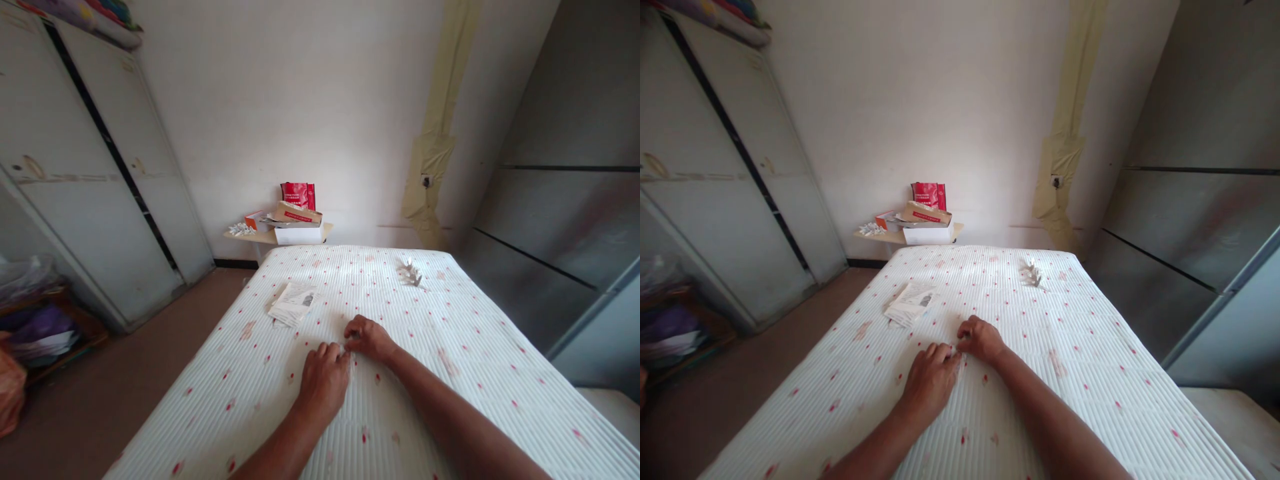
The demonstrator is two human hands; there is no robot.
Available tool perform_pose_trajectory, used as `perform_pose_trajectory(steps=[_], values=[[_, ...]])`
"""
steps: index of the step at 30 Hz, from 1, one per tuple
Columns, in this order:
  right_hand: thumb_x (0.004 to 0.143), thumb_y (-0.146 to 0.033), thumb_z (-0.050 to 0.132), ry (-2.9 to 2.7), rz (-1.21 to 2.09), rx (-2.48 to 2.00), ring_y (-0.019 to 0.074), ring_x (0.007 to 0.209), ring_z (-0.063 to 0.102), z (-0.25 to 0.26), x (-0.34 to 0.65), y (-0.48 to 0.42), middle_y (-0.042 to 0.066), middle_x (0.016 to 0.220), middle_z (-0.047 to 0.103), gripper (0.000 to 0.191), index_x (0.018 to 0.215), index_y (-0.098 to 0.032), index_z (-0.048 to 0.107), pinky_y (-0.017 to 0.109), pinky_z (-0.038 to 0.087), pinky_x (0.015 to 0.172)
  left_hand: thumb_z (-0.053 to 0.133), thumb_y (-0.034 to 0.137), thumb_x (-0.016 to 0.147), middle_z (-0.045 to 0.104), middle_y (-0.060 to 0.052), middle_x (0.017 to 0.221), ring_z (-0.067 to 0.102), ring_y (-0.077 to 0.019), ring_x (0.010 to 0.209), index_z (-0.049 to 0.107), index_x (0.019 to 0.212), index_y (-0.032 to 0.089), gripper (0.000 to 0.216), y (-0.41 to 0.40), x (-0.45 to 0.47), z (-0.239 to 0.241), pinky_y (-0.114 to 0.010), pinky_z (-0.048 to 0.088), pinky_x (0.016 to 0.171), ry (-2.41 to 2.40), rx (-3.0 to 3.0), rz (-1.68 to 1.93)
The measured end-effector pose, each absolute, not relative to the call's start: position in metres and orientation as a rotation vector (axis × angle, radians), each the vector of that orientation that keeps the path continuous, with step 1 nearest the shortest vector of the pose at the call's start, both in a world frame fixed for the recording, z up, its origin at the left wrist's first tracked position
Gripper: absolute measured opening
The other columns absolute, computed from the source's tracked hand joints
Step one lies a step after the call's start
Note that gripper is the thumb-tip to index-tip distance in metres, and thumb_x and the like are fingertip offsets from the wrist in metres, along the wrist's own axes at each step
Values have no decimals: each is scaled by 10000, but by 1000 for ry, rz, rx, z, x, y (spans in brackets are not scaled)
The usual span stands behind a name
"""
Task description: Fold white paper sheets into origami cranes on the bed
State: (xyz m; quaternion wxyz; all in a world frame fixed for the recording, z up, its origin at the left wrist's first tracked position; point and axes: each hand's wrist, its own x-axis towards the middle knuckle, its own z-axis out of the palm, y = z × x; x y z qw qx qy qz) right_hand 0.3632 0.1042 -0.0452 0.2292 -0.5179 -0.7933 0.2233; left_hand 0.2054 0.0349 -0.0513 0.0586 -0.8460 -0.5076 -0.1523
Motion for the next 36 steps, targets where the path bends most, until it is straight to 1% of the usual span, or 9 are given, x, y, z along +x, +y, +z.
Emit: perform_pose_trajectory(steps=[6, 13, 15, 17, 21, 25, 27, 32, 36], values=[[600, -157, 671, -2204, 610, -1488, 103, 678, 501, -42, 359, 113, -7, 775, 556, 127, 721, -179, 643, 203, 362, 621, 399, 214, 873, 548, -34, 868, 464, -184, 843, 595, 1003, 249, 238, 35, 207, -51, -323, 360, 702, -1555, -2553, -443], [666, -108, 600, -2075, 568, -1504, 104, 675, 488, -44, 363, 119, 3, 752, 553, 76, 725, -153, 616, 218, 379, 640, 402, 213, 872, 555, -46, 878, 461, -184, 841, 606, 979, 240, 232, 34, 207, -50, -328, 354, 711, -1576, -2572, -468], [660, -125, 633, -2045, 655, -1438, 97, 670, 492, -45, 369, 117, -3, 772, 561, 106, 758, -162, 617, 209, 393, 629, 410, 212, 869, 553, -48, 878, 461, -182, 841, 600, 992, 240, 228, 34, 207, -50, -327, 352, 713, -1574, -2583, -485], [629, -155, 682, -2011, 845, -1274, 90, 649, 484, -48, 376, 112, -8, 788, 558, 150, 767, -170, 624, 201, 399, 601, 411, 212, 869, 549, -50, 872, 460, -183, 846, 597, 996, 234, 226, 34, 207, -50, -325, 351, 716, -1572, -2589, -493], [628, -195, 703, -2036, 1008, -1053, 88, 657, 484, -52, 384, 102, -12, 769, 533, 112, 726, -176, 651, 200, 399, 605, 411, 210, 866, 543, -47, 861, 459, -188, 848, 606, 925, 221, 204, 35, 207, -50, -328, 351, 717, -1575, -2587, -475], [644, -157, 683, -2068, 967, -1081, 96, 683, 509, -53, 381, 99, -8, 761, 533, 46, 680, -181, 669, 205, 408, 628, 417, 214, 860, 544, -44, 859, 463, -190, 843, 604, 913, 221, 194, 35, 207, -51, -334, 362, 713, -1574, -2590, -459], [649, -133, 668, -2080, 942, -1111, 97, 681, 516, -53, 378, 100, -8, 754, 541, 54, 672, -182, 673, 205, 410, 631, 411, 209, 861, 549, -46, 862, 469, -189, 847, 601, 922, 215, 200, 35, 206, -51, -337, 370, 722, -1578, -2582, -470], [646, -110, 665, -2115, 920, -1119, 95, 675, 520, -53, 377, 101, -9, 750, 547, 80, 661, -187, 679, 200, 412, 624, 402, 147, 849, 565, -58, 1001, 484, -188, 922, 592, 922, 196, 210, 34, 206, -54, -344, 396, 786, -1398, -2664, -594], [640, -131, 691, -2138, 933, -1088, 99, 693, 522, -53, 380, 104, -9, 764, 544, 82, 692, -195, 686, 205, 419, 644, 407, 130, 843, 590, -54, 904, 503, -181, 908, 598, 872, 185, 201, 35, 207, -55, -346, 394, 818, -1337, -2727, -647]])
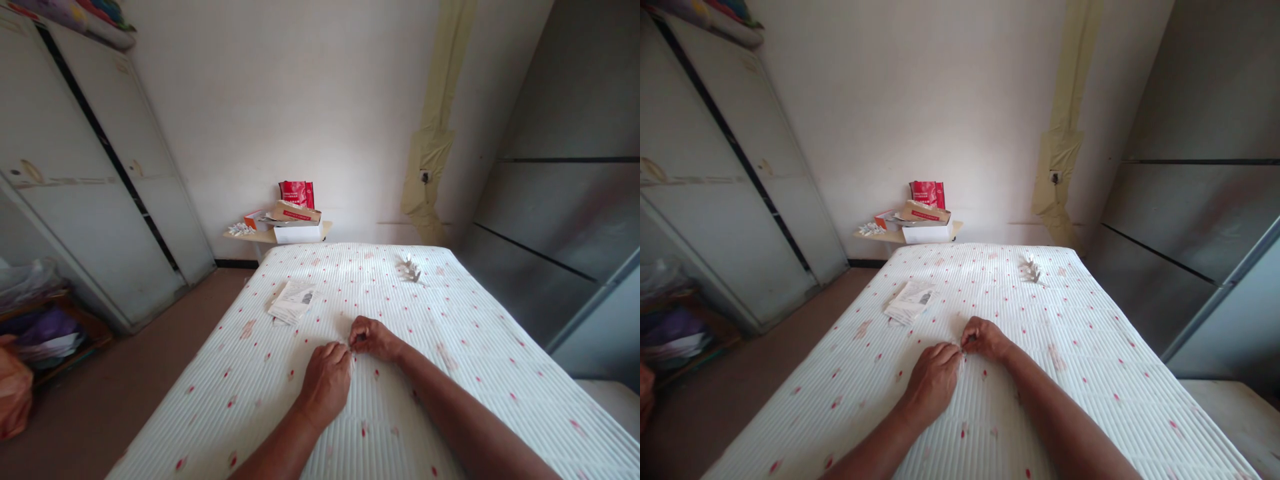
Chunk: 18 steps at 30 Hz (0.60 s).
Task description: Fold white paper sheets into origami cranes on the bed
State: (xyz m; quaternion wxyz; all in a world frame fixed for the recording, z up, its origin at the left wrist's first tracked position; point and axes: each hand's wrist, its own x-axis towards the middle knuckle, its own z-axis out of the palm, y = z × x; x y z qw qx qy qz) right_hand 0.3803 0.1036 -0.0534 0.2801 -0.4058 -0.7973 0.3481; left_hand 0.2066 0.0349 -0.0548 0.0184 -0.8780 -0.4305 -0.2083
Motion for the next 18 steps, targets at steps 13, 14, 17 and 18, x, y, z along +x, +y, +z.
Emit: perform_pose_trajectory(steps=[13, 14, 17, 18], values=[[592, -217, 745, -2208, 1065, -1057, 108, 715, 518, -47, 384, 114, -12, 780, 547, 192, 779, -208, 704, 217, 425, 662, 429, 143, 837, 609, -55, 917, 493, -185, 941, 608, 910, 188, 199, 34, 207, -52, -350, 363, 839, -1388, -2737, -584], [589, -206, 743, -2211, 1061, -1056, 109, 721, 518, -47, 383, 114, -14, 776, 547, 191, 776, -208, 704, 217, 422, 667, 436, 141, 832, 609, -53, 922, 492, -184, 944, 607, 915, 189, 196, 34, 207, -52, -350, 362, 841, -1392, -2733, -580], [593, -170, 727, -2207, 1052, -1055, 105, 712, 519, -47, 383, 115, -22, 756, 547, 171, 758, -208, 703, 215, 418, 672, 459, 132, 811, 606, -48, 933, 489, -181, 946, 603, 907, 189, 182, 35, 208, -52, -346, 360, 845, -1407, -2736, -551], [596, -161, 719, -2202, 1053, -1057, 102, 701, 519, -47, 383, 115, -23, 750, 547, 163, 752, -206, 703, 213, 418, 664, 466, 133, 805, 605, -49, 929, 489, -182, 942, 603, 899, 187, 174, 35, 208, -52, -346, 361, 844, -1412, -2743, -540]])
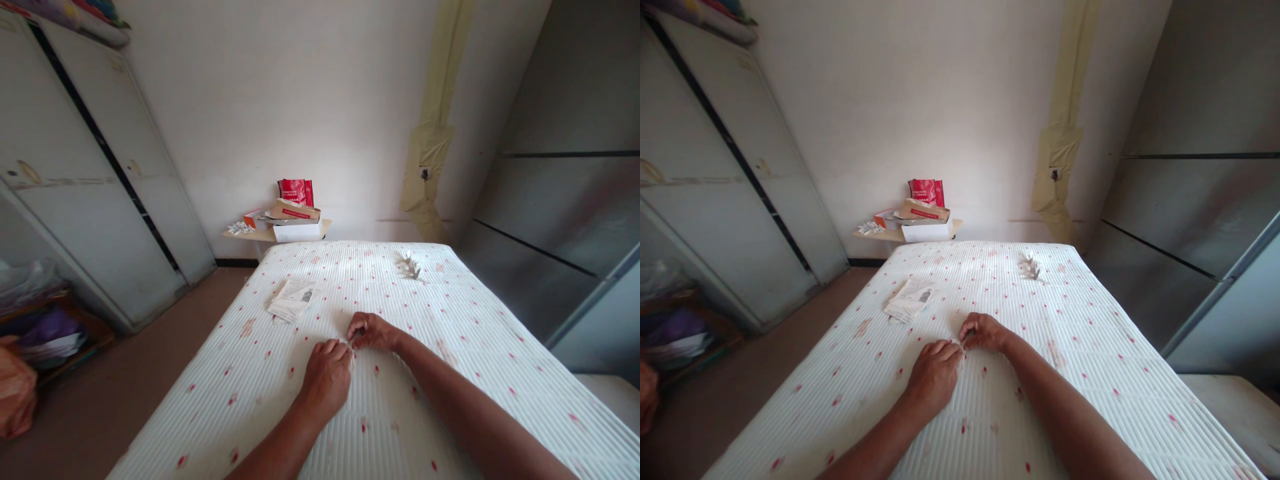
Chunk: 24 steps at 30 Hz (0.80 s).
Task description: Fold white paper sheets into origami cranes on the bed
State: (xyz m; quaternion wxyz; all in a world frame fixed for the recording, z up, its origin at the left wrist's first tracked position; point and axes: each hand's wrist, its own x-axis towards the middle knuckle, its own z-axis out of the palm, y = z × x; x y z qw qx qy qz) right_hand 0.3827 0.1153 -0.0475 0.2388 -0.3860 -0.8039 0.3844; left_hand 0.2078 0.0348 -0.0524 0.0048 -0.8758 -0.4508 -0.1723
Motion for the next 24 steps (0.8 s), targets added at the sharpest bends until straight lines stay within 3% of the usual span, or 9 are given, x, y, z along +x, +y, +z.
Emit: perform_pose_trajectory(steps=[16, 24], values=[[603, -59, 564, -2033, 892, -1203, 92, 592, 515, -53, 375, 127, -27, 641, 570, 137, 625, -159, 655, 197, 403, 586, 453, 105, 772, 615, -36, 921, 491, -182, 917, 608, 881, 194, 209, 35, 206, -53, -345, 364, 836, -1421, -2781, -591], [708, -113, 515, -1839, 695, -1289, 125, 711, 558, -58, 382, 107, 17, 769, 604, 158, 786, -157, 645, 232, 437, 675, 424, -11, 665, 630, 10, 977, 494, -164, 929, 640, 973, 260, 464, 49, 190, -49, -321, 381, 840, -1394, -2947, -781]])
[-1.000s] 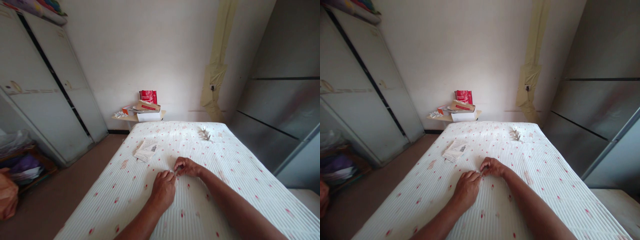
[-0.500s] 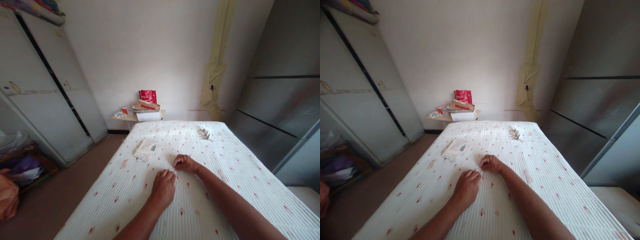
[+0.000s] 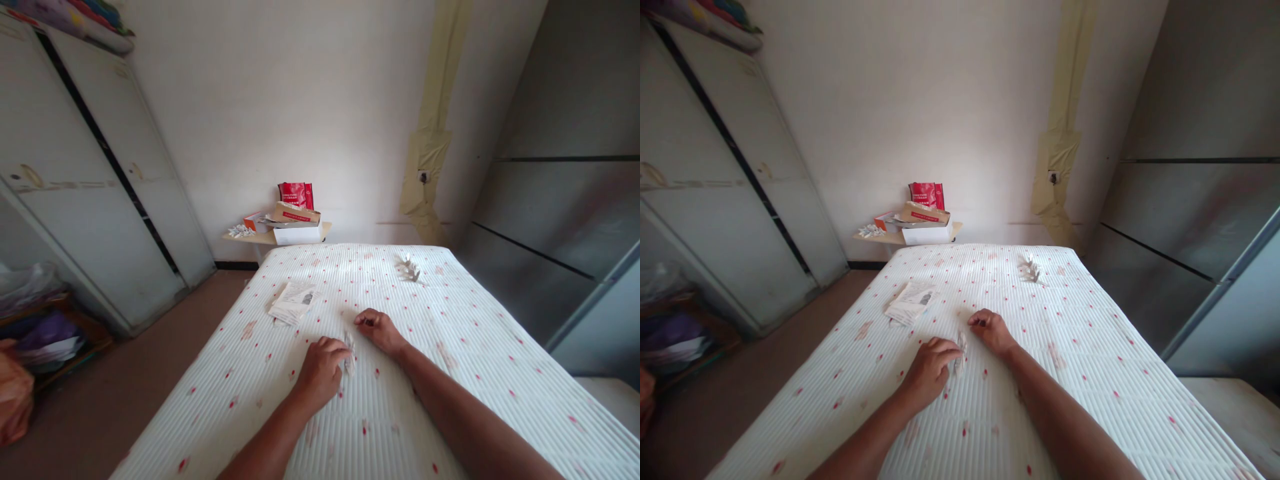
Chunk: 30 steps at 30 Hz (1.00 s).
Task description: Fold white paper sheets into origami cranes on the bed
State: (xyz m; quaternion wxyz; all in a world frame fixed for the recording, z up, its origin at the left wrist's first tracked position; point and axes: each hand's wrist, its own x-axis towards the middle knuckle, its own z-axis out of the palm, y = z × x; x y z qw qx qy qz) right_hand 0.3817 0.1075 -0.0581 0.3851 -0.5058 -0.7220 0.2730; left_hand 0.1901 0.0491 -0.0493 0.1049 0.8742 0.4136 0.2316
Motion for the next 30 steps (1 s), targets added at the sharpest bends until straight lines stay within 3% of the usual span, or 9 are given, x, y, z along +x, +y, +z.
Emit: perform_pose_trajectory(steps=[7, 15, 20, 23, 27, 30], values=[[736, -208, 602, -2051, 446, -1342, 192, 933, 539, -52, 374, 66, 80, 1019, 576, 130, 841, -181, 675, 303, 421, 830, 427, -6, 670, 667, -5, 907, 533, -164, 878, 682, 900, 244, 425, 59, 191, -63, -329, 410, 829, 1180, 2471, 880], [745, -172, 589, -2102, 311, -1362, 200, 932, 522, -58, 368, 59, 58, 1048, 590, 193, 905, -233, 678, 327, 411, 835, 519, 47, 666, 628, -23, 818, 525, -170, 838, 663, 777, 206, 242, 62, 194, -59, -301, 428, 783, 1414, 2369, 952], [739, -254, 621, -2085, 238, -1540, 229, 979, 490, -52, 359, 54, 87, 1104, 571, 191, 920, -204, 656, 342, 396, 818, 557, 68, 650, 617, -19, 808, 519, -176, 835, 618, 771, 192, 184, 64, 197, -58, -304, 414, 775, 1506, 2328, 910], [756, -265, 607, -2122, 218, -1594, 233, 990, 477, -50, 353, 51, 63, 1129, 565, 145, 889, -227, 650, 343, 379, 787, 562, 69, 628, 621, -27, 859, 526, -185, 871, 599, 863, 189, 267, 67, 199, -60, -314, 415, 798, 1550, 2250, 915], [747, -230, 611, -2108, 250, -1567, 213, 959, 483, -52, 351, 52, 39, 1081, 587, 204, 950, -245, 626, 316, 360, 758, 564, 76, 589, 577, -60, 1064, 503, -202, 1022, 501, 1148, 198, 576, 73, 199, -62, -336, 387, 906, 1570, 2139, 951], [745, -209, 601, -2092, 276, -1540, 198, 923, 496, -53, 351, 53, 35, 1011, 610, 211, 954, -238, 613, 298, 349, 741, 568, 89, 568, 574, -65, 1096, 504, -209, 1031, 477, 1204, 201, 652, 74, 199, -58, -335, 382, 916, 1547, 2060, 876]])
